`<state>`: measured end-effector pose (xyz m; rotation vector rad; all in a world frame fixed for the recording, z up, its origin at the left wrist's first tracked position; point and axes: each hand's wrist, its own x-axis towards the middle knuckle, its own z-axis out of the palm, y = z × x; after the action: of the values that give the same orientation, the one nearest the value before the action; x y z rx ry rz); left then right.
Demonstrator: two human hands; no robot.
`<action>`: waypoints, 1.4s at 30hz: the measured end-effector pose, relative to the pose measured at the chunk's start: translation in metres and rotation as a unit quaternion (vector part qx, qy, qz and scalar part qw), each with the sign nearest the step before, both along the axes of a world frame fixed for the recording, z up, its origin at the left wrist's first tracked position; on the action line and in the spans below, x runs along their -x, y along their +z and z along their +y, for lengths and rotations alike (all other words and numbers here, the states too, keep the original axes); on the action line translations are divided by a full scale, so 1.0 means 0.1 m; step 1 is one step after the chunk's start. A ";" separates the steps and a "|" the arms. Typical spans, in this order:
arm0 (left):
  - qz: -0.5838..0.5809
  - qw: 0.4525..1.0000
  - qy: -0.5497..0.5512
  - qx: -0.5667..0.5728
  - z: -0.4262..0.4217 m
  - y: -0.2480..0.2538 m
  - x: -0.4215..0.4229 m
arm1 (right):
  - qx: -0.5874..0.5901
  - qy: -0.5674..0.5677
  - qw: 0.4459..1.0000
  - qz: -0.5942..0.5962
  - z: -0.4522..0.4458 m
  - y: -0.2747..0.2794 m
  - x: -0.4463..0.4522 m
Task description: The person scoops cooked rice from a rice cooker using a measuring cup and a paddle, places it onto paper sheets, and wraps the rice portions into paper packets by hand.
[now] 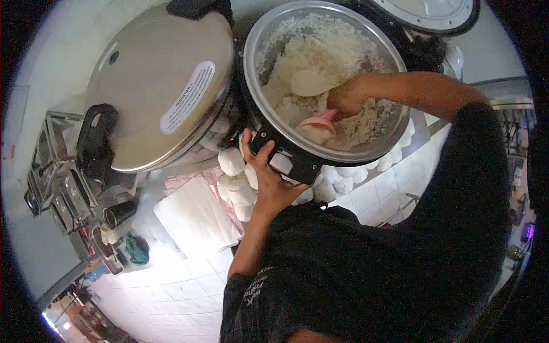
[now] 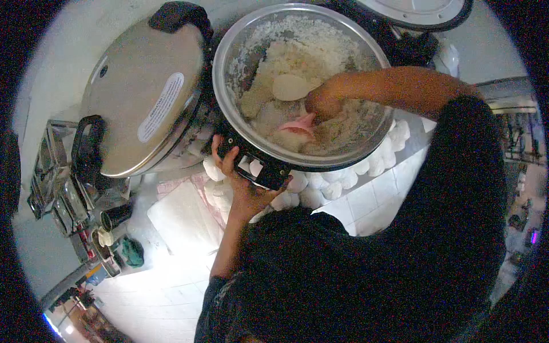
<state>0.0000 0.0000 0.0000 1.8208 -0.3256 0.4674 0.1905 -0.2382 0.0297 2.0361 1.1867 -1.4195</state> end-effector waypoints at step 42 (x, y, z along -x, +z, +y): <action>0.315 0.893 -0.297 0.124 -0.17 0.91 -1.38 | -0.539 -0.475 0.692 0.071 1.61 -0.10 0.71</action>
<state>0.1383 -0.0170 0.0912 1.4270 -0.3296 -0.4894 0.1195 -0.0774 0.0196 3.8644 1.1739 -1.3314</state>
